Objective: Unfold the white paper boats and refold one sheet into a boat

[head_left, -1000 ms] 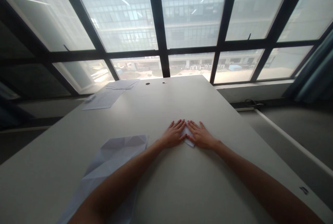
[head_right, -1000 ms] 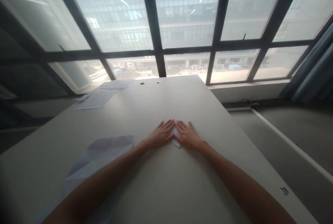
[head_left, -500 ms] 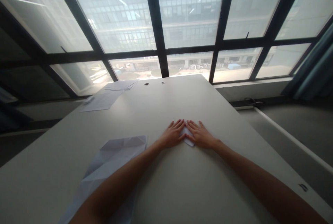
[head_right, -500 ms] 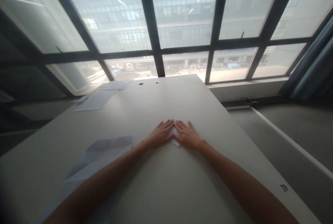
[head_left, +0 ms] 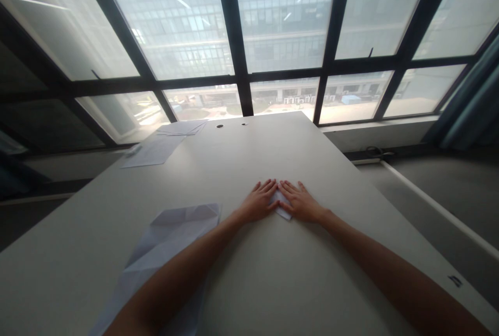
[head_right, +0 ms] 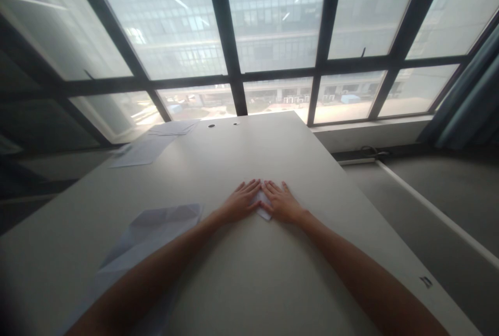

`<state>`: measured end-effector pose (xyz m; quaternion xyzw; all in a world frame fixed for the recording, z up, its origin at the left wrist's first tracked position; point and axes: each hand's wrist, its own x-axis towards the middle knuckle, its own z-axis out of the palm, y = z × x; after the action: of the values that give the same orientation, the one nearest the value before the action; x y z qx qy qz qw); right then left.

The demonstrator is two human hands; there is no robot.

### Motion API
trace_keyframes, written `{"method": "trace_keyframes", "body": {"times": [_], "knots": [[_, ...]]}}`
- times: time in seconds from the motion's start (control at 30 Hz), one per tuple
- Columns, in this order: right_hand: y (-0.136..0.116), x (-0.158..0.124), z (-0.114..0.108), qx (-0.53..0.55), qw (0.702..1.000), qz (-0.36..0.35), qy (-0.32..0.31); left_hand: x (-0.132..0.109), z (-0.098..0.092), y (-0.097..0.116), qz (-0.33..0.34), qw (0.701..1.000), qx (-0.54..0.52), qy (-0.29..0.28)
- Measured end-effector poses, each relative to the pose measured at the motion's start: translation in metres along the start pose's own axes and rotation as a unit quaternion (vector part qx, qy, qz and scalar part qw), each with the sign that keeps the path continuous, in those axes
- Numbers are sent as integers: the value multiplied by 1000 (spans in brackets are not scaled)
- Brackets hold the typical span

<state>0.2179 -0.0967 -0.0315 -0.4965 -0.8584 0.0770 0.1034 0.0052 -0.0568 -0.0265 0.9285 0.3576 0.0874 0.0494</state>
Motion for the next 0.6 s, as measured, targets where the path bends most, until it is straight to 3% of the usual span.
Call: {"method": "trace_keyframes", "body": {"times": [0.6], "knots": [[1, 0, 0, 6, 1000, 4, 4, 0, -1, 0, -4, 1000, -3, -6]]}}
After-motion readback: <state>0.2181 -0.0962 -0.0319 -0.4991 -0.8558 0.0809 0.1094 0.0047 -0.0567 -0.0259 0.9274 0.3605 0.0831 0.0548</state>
